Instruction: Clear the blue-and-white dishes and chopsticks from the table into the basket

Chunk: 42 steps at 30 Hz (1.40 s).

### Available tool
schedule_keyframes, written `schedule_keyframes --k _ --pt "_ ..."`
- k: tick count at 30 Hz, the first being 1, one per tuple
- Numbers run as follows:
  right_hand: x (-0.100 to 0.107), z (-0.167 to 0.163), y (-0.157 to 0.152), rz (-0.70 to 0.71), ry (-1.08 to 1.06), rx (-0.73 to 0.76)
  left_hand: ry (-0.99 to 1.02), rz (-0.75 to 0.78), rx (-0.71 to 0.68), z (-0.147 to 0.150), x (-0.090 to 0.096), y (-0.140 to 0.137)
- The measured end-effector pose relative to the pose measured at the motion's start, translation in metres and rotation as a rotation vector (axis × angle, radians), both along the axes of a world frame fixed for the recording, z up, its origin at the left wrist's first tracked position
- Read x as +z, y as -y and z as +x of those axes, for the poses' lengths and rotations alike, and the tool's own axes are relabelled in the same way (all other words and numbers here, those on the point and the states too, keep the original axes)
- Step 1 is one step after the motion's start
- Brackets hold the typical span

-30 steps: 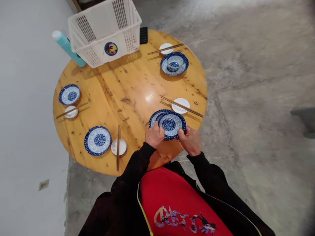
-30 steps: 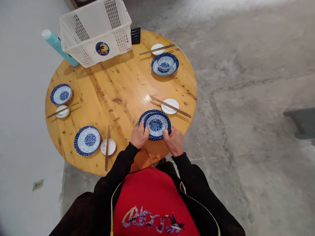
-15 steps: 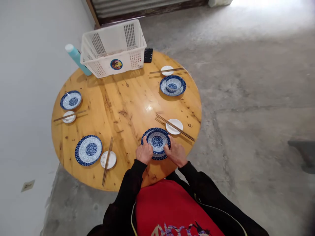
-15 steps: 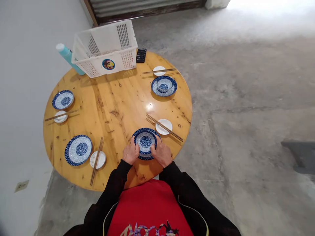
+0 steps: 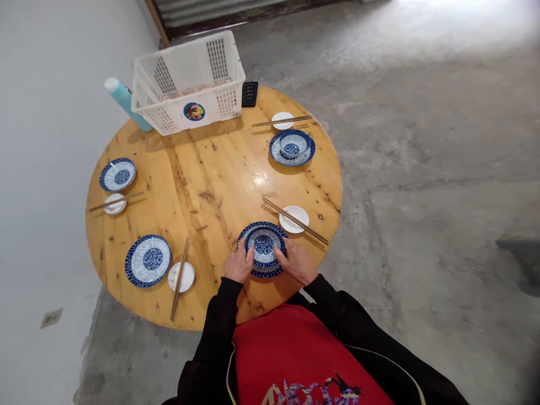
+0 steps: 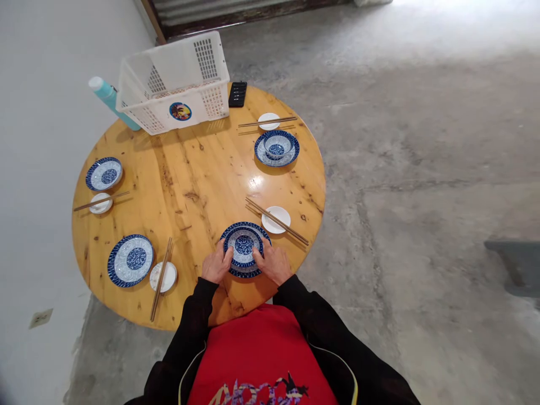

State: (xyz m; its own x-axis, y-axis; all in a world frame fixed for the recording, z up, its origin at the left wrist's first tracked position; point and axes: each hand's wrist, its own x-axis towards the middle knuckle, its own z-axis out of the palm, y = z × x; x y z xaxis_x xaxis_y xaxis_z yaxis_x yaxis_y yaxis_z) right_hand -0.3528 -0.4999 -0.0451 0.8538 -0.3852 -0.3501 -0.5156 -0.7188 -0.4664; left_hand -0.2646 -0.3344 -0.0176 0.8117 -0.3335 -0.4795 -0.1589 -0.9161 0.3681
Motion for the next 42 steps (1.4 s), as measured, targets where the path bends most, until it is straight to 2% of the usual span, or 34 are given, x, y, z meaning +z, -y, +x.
schedule_keyframes --k 5,7,12,17,20,23,27,32,36,42 --pt "-0.009 0.004 -0.005 0.521 0.049 -0.204 -0.163 -0.196 0.093 0.008 -0.011 0.003" --pt "-0.01 0.005 -0.008 0.623 0.068 -0.28 -0.16 -0.239 0.114 0.009 -0.012 0.004" --pt "0.001 -0.007 -0.008 0.478 0.277 -0.242 -0.149 -0.3 0.111 0.0 0.001 0.004" --pt "0.027 -0.031 0.016 0.409 0.312 -0.235 -0.15 -0.314 0.043 -0.023 0.028 0.024" --pt "0.037 -0.052 0.047 0.366 0.368 -0.236 -0.091 -0.29 0.008 -0.046 0.037 0.055" --pt "0.042 -0.082 0.093 0.378 0.335 -0.282 -0.074 -0.284 -0.021 -0.075 0.04 0.102" --pt "0.045 -0.131 0.172 0.419 0.234 -0.315 -0.099 -0.339 -0.014 -0.122 0.04 0.18" --pt "0.052 -0.18 0.269 0.385 0.189 -0.292 -0.183 -0.423 0.022 -0.17 0.037 0.27" --pt "0.057 -0.184 0.317 0.359 0.171 -0.246 -0.199 -0.435 0.064 -0.182 0.038 0.312" --pt "0.059 -0.141 0.348 0.438 0.146 -0.136 -0.135 -0.434 0.21 -0.167 0.044 0.337"
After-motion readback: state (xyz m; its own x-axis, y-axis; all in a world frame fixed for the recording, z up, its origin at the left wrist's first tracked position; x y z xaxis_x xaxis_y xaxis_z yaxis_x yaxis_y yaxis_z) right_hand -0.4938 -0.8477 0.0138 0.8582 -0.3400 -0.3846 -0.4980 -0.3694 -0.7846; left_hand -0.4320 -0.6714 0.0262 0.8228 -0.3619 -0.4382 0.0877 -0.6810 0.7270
